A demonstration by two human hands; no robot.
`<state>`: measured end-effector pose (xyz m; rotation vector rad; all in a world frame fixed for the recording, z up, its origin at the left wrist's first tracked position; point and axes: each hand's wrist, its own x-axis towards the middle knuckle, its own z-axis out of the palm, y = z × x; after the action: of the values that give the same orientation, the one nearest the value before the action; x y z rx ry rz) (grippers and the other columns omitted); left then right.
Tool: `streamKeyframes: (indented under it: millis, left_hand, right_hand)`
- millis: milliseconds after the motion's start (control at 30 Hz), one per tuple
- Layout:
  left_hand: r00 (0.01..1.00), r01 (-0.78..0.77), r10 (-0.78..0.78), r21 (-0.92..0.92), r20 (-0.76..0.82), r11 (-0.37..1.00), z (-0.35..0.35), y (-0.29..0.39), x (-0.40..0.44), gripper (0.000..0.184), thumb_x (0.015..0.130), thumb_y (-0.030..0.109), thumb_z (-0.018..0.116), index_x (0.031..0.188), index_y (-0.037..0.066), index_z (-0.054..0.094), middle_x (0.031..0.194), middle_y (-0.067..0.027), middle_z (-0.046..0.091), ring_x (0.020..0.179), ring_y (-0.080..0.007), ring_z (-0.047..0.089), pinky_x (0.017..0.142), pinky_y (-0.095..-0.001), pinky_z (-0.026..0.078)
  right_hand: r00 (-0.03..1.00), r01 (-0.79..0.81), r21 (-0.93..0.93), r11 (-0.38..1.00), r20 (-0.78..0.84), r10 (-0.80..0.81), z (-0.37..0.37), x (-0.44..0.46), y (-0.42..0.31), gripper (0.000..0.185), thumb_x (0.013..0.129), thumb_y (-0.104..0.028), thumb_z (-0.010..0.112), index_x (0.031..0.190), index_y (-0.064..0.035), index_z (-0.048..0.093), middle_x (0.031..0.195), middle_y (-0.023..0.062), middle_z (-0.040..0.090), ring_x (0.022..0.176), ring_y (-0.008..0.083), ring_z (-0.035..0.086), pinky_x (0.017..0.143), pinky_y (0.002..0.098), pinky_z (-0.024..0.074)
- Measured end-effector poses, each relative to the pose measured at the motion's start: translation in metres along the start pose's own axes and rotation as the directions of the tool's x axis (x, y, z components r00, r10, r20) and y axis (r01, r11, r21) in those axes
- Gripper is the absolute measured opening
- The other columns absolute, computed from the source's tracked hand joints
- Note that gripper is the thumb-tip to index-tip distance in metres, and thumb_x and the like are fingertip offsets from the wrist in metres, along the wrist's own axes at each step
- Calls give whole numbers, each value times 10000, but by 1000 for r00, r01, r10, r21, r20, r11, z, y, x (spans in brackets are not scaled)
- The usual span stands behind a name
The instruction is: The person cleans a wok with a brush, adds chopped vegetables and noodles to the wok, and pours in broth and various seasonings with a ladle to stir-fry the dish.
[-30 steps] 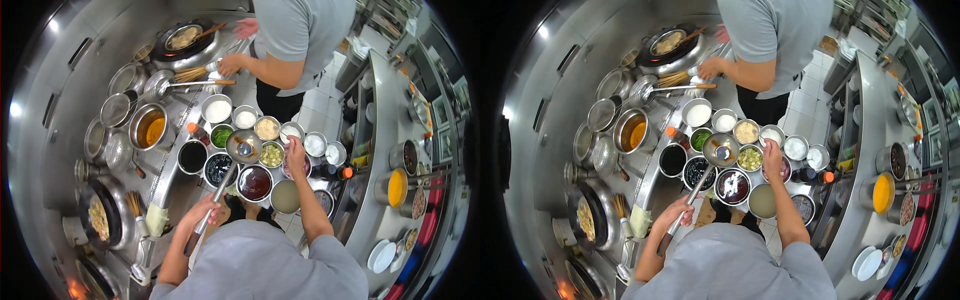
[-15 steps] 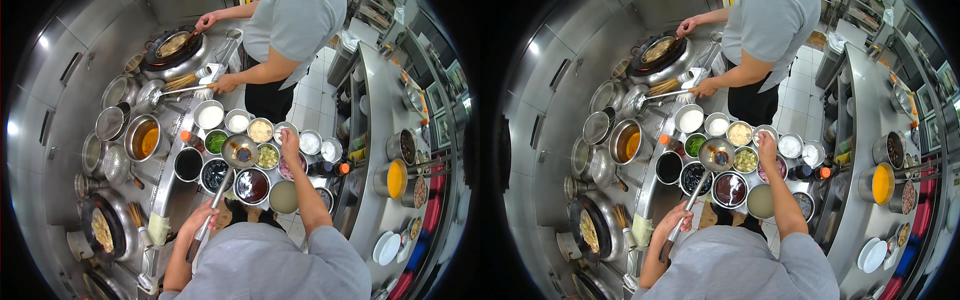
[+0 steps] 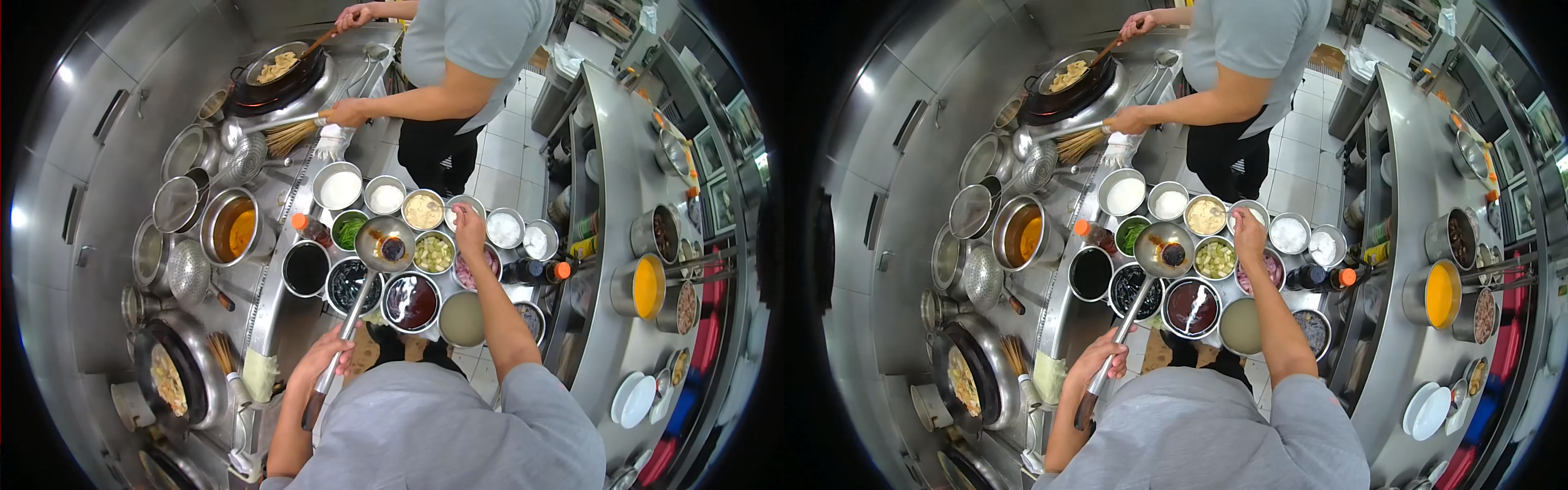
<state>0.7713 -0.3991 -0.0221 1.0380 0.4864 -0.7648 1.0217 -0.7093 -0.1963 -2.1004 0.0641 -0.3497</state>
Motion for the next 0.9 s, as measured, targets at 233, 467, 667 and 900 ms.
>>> streamKeyframes:
  millis: [233, 467, 667, 900]
  left_hand:
    - [1000, 1, -1, 7, -4, 1000, -5, -4, 1, 550, 887, 62, 520, 1412, 23, 363, 561, 0, 440, 398, -106, 429, 476, -280, 422]
    - [1000, 4, -4, 15, -14, 1000, -8, -5, 0, 556, 888, 53, 518, 1420, 23, 357, 561, 1, 436, 394, -108, 428, 481, -284, 441]
    - [1000, -5, 5, 16, -10, 1000, -9, -6, 0, 555, 885, 58, 520, 1416, 22, 363, 562, 1, 435, 391, -110, 426, 475, -286, 439]
    - [1000, -12, 12, 7, -4, 1000, -5, -1, 5, 544, 885, 67, 516, 1406, 27, 367, 573, -2, 438, 394, -108, 426, 467, -288, 428]
  right_hand:
    - [991, -136, 138, 981, 32, 133, 6, 5, 9, 208, 976, -193, 523, 998, -22, 639, 775, 123, 693, 577, 210, 660, 529, 361, 521]
    - [895, -436, 374, 818, 83, 439, -2, 2, 8, 239, 993, -188, 490, 1050, 26, 581, 882, 145, 681, 605, 160, 650, 436, 292, 556]
    - [882, -454, 425, 783, 90, 463, 1, 0, 16, 240, 993, -188, 489, 1082, 24, 556, 918, 160, 675, 614, 166, 652, 452, 298, 562]
    - [835, -482, 669, 566, 155, 528, -8, -3, 14, 205, 978, -170, 519, 1088, 2, 544, 929, 166, 668, 651, 184, 647, 484, 311, 572]
